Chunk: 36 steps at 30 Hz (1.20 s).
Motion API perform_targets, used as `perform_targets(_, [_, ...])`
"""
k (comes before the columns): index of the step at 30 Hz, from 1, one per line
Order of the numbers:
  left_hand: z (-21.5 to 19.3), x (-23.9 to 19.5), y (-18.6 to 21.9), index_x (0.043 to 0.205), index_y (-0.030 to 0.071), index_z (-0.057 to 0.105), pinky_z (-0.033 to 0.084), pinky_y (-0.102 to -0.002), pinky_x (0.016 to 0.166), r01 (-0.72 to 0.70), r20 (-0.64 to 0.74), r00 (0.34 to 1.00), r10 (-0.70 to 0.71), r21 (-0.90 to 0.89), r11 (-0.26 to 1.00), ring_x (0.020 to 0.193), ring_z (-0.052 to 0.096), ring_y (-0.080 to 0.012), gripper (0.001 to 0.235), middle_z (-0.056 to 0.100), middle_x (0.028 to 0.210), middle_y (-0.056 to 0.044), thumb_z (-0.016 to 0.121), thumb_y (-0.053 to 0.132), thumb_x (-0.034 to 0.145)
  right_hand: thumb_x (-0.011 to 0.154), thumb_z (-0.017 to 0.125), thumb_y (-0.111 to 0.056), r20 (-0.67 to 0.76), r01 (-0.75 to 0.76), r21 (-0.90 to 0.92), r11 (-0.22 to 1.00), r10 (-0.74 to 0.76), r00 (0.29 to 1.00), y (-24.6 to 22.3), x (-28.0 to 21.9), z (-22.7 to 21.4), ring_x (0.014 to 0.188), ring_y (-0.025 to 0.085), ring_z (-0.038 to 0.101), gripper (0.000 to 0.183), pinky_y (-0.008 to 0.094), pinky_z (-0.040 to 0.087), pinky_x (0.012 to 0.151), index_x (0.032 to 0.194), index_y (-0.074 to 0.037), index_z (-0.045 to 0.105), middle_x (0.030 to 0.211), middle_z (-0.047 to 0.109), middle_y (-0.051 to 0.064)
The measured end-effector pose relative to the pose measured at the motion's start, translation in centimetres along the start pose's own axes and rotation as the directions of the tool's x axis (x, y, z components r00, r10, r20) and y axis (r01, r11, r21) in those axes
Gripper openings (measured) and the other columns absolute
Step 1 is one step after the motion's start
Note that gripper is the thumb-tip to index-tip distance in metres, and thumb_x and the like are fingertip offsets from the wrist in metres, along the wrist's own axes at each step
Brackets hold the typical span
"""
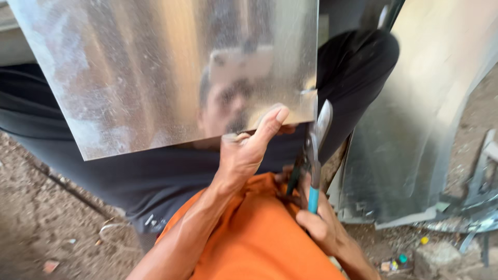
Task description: The person cuts notches and strips from the edges of a metal sheet using metal shears while sitting on the floor.
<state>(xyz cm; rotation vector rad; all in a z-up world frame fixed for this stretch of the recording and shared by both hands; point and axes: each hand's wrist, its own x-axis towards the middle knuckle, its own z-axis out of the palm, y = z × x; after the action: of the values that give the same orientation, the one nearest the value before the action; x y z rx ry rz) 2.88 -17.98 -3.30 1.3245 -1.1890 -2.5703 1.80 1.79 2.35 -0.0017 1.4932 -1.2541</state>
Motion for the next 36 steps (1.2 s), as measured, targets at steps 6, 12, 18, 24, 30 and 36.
perform_targets(6, [-0.4, 0.4, 0.6, 0.147, 0.003, 0.045, 0.064, -0.033, 0.090, -0.553, 0.096, 0.832, 0.547, 0.060, 0.831, 0.122, 0.069, -0.0222, 0.059, 0.053, 0.146, -0.012, 0.076, 0.005, 0.097, 0.062, 0.047, -0.014, -0.064, -0.066, -0.007, 0.998, 0.065, 0.996, -0.8, 0.5, 1.3, 0.143, 0.036, 0.045, 0.094, 0.049, 0.033, 0.119, 0.152, 0.004, 0.029, 0.148, 0.047, 0.022])
perform_targets(12, [0.0, 0.1, 0.7, 0.162, 0.010, 0.014, 0.066, -0.036, 0.087, -0.467, 0.120, 0.869, 0.479, -0.115, 0.877, 0.124, 0.069, -0.0265, 0.085, 0.034, 0.162, -0.016, 0.070, -0.003, 0.100, 0.058, 0.048, -0.013, -0.078, -0.076, -0.034, 0.997, 0.073, 0.994, -2.5, 0.9, 1.3, 0.149, 0.031, 0.038, 0.099, 0.045, 0.026, 0.122, 0.154, 0.003, 0.025, 0.155, 0.042, 0.018])
perform_targets(18, [-0.5, 0.5, -0.4, 0.159, 0.007, 0.016, 0.065, -0.028, 0.097, -0.375, 0.048, 0.925, 0.377, -0.032, 0.926, 0.113, 0.070, -0.0166, 0.083, 0.057, 0.142, -0.013, 0.071, 0.003, 0.097, 0.063, 0.057, -0.008, -0.248, -0.270, -0.333, 0.903, 0.192, 0.950, -1.9, 1.5, 0.5, 0.079, 0.028, 0.049, 0.044, 0.040, 0.045, 0.072, 0.103, 0.006, 0.068, 0.084, 0.055, 0.016])
perform_targets(24, [0.1, -0.4, -0.7, 0.116, -0.002, 0.078, 0.060, -0.027, 0.086, -0.229, 0.004, 0.973, 0.232, 0.175, 0.958, 0.095, 0.071, -0.0128, 0.026, 0.078, 0.107, -0.006, 0.078, 0.014, 0.096, 0.063, 0.060, -0.015, -0.311, -0.040, -0.401, 0.915, -0.095, 0.946, 0.4, 2.7, 0.4, 0.068, 0.019, 0.062, 0.029, 0.033, 0.051, 0.065, 0.087, 0.001, 0.063, 0.073, 0.065, 0.008])
perform_targets(30, [-1.8, -3.1, 4.1, 0.107, 0.005, 0.075, 0.051, -0.024, 0.051, -0.370, -0.256, 0.918, 0.302, -0.286, 0.884, 0.066, 0.067, -0.0122, 0.022, 0.076, 0.088, -0.003, 0.081, 0.011, 0.086, 0.088, 0.051, -0.020, -0.367, -0.343, -0.918, 0.199, -0.100, 0.925, -4.5, 2.5, -5.0, 0.072, 0.026, 0.064, 0.022, 0.041, 0.050, 0.069, 0.101, -0.004, 0.057, 0.085, 0.061, 0.012])
perform_targets(36, [3.9, -3.0, 3.0, 0.092, 0.002, 0.068, 0.049, -0.028, 0.067, -0.571, -0.293, 0.794, 0.532, -0.061, 0.819, 0.070, 0.058, -0.0090, 0.020, 0.065, 0.084, 0.002, 0.088, 0.008, 0.091, 0.063, 0.059, -0.013, -0.166, -0.063, -0.773, 0.631, -0.105, 0.981, -1.1, 1.4, -4.4, 0.053, 0.026, 0.062, 0.026, 0.039, 0.054, 0.060, 0.085, -0.002, 0.066, 0.058, 0.063, 0.014])
